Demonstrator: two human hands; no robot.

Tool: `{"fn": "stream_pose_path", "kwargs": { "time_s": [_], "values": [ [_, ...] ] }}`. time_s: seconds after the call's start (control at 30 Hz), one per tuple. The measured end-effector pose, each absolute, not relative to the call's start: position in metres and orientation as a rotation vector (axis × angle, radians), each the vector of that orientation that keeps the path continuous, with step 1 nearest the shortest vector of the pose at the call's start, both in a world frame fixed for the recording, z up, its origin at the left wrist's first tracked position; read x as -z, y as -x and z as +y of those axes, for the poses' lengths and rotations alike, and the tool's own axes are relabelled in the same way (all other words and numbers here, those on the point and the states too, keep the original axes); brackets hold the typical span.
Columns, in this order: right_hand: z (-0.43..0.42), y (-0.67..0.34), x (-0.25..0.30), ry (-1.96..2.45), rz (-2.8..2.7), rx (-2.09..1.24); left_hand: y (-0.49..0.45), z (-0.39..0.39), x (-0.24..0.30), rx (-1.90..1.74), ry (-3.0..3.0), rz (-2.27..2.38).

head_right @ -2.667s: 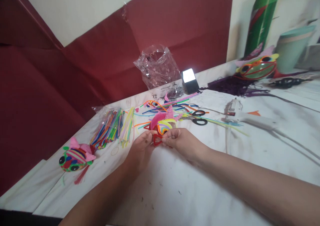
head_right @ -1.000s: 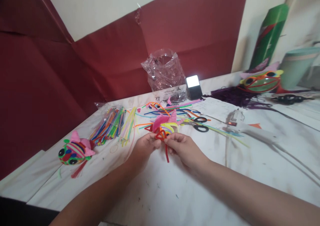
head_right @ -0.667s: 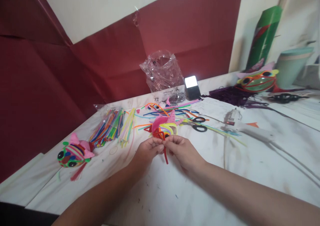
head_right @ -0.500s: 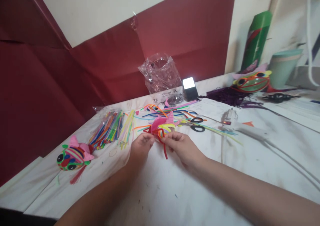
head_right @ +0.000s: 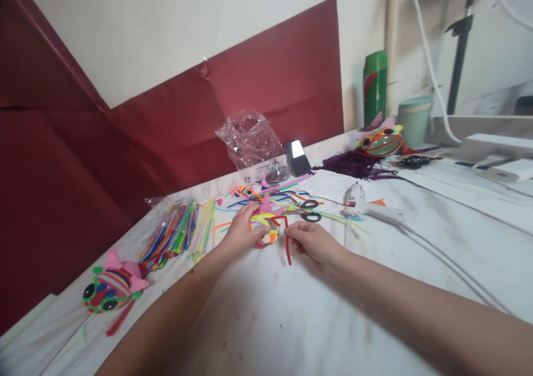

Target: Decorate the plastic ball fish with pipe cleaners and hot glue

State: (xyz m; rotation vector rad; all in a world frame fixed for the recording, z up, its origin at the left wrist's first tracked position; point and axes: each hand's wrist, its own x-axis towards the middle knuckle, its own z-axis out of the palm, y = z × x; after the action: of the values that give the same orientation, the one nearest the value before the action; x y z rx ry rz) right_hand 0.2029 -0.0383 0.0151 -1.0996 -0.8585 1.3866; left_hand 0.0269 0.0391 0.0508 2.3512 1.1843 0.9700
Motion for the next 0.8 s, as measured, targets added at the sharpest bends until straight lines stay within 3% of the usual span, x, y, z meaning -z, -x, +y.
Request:
{"fn": "stream_pose_path", "kwargs": {
  "time_s": [0.33, 0.8],
  "values": [
    [-0.023, -0.168, -0.025, 1.031, -0.975, -1.454, 0.031, 0.027, -0.032, -1.127, -1.789, 1.171],
    [-0.028, -0.142, -0.014, 1.071, -0.929, -1.47, 0.029, 0.023, -0.009, -1.259, -1.979, 1.036]
  ]
}}
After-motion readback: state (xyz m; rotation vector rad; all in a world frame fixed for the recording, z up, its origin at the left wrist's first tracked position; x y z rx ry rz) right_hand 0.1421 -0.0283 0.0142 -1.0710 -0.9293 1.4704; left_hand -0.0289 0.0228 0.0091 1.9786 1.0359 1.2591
